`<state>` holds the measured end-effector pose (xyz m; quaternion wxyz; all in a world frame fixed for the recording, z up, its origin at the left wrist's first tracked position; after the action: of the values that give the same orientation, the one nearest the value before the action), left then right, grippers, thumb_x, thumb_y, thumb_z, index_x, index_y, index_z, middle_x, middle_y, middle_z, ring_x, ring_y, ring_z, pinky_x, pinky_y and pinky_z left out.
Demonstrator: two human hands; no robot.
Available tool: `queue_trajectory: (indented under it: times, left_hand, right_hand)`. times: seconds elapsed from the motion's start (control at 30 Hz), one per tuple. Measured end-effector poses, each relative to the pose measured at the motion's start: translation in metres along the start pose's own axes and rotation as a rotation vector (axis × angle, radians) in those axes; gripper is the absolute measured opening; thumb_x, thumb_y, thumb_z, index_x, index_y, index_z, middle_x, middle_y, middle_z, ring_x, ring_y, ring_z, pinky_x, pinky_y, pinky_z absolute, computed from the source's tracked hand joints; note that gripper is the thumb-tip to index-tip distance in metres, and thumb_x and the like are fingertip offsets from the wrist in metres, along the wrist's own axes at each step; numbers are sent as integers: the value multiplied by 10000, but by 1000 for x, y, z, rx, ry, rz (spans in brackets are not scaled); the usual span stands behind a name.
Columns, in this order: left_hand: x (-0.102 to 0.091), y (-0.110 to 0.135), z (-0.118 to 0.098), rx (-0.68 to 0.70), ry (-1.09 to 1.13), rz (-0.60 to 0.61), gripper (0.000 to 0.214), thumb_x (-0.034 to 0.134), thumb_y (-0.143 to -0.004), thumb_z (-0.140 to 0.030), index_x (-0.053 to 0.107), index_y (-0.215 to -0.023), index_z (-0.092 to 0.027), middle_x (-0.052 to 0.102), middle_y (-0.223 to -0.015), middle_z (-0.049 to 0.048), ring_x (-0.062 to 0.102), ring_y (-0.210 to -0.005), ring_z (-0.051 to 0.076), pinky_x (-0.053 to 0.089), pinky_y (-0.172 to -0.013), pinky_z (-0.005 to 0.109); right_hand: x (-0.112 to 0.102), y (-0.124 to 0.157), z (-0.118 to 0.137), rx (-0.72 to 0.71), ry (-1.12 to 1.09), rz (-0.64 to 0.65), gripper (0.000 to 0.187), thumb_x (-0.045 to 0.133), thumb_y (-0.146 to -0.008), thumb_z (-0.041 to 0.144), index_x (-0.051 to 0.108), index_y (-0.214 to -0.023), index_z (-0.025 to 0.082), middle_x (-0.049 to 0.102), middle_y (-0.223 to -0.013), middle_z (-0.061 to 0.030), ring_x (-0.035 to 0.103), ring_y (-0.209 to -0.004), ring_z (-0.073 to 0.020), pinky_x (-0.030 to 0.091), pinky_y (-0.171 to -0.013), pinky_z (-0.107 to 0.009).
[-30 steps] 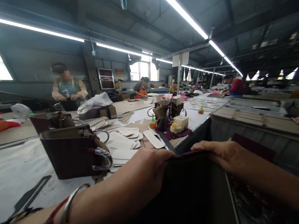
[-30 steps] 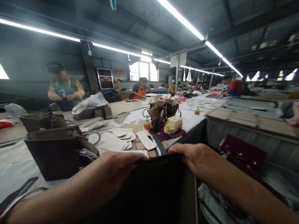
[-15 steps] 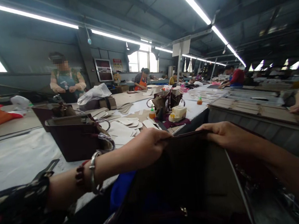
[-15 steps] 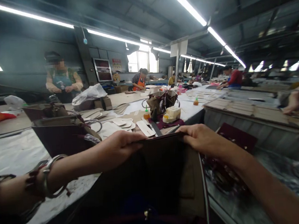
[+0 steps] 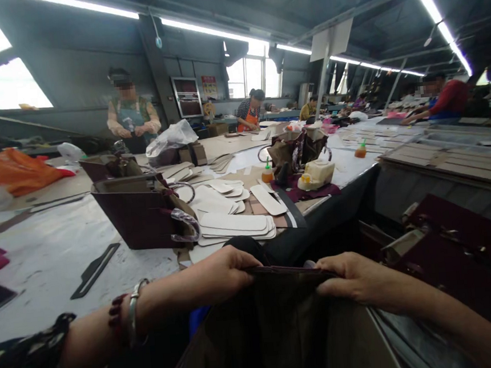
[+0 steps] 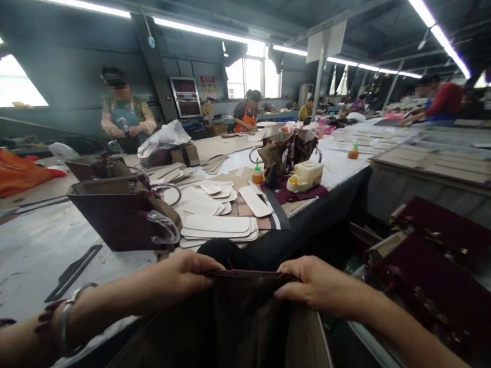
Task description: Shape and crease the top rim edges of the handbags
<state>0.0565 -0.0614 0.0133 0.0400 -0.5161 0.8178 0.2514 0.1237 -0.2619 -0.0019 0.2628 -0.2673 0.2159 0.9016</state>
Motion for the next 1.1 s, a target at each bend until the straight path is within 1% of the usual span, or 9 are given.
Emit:
queue_trajectory:
  times: [0.17, 0.37, 0.43, 0.5, 0.6, 0.7, 0.9, 1.0, 1.1]
  left_hand:
    - [-3, -16, 17, -86, 126, 17, 311, 495, -728, -247, 632, -989, -148, 658, -872, 54, 597, -737, 192, 455, -661, 261]
    - [-5, -28, 27, -154, 257, 53, 332, 511, -738, -248, 613, -1041, -157, 659, -883, 54, 597, -759, 191, 452, -689, 263]
    - [-6, -31, 30, -182, 296, 45, 338, 523, -731, -256, 613, -1042, -162, 660, -889, 51, 598, -771, 194, 453, -700, 264]
    - [-8, -34, 32, -219, 325, 23, 337, 535, -716, -263, 622, -1025, -163, 661, -885, 47, 600, -770, 195, 453, -706, 265]
    - [-11, -37, 34, -244, 347, -14, 326, 543, -691, -257, 643, -982, -148, 661, -859, 45, 591, -749, 185, 445, -681, 246]
    - [-14, -39, 35, -242, 350, -40, 309, 539, -683, -257, 659, -944, -143, 655, -816, 34, 572, -694, 162, 427, -613, 215]
    - [-16, -39, 39, -265, 373, -33, 271, 527, -684, -251, 666, -898, -160, 636, -734, 9, 516, -562, 115, 377, -512, 179]
    - [-17, -39, 40, -253, 361, -34, 271, 508, -682, -225, 669, -892, -164, 622, -720, 5, 489, -553, 109, 371, -522, 183]
    - [-18, -39, 42, -243, 369, -32, 268, 496, -679, -207, 665, -881, -158, 599, -693, 1, 452, -533, 97, 354, -518, 183]
  right_hand:
    - [0, -33, -25, -36, -13, 16, 236, 542, -746, 273, 617, -936, 155, 647, -860, -8, 572, -816, -172, 423, -728, -247]
    - [-3, -55, -38, -8, 49, 34, 181, 534, -757, 304, 624, -818, 159, 631, -736, 7, 566, -693, -145, 410, -599, -215]
    - [-4, -60, -35, -26, 132, -23, 168, 540, -763, 311, 615, -810, 169, 624, -719, 6, 563, -674, -144, 413, -602, -226]
    - [-6, -64, -29, -96, 260, -147, 138, 557, -758, 267, 596, -853, 174, 622, -779, -15, 563, -727, -159, 427, -664, -258]
    - [-5, -64, -15, -298, 464, -320, 124, 558, -746, 159, 568, -869, 175, 595, -847, -46, 533, -825, -186, 438, -721, -304]
    - [-2, -63, -5, -457, 574, -386, 118, 507, -768, 121, 577, -839, 184, 574, -805, -48, 513, -801, -181, 455, -685, -299]
    - [-1, -64, 0, -568, 662, -413, 176, 430, -814, 130, 600, -840, 166, 554, -698, -50, 509, -685, -164, 452, -596, -269]
    - [1, -64, 0, -563, 656, -406, 172, 427, -822, 132, 594, -810, 173, 537, -681, -41, 502, -667, -161, 435, -573, -262]
    - [4, -66, -2, -502, 631, -362, 105, 482, -791, 131, 567, -777, 192, 530, -718, -33, 500, -687, -169, 428, -573, -269]
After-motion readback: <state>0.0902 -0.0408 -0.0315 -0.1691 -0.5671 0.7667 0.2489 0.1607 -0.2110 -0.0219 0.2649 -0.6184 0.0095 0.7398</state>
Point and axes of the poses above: each hand's wrist, its own y-axis away from the middle knuckle, its own x-axis out of the palm, z = x × y, the point moved 4 cm from there along -y, towards the middle knuckle
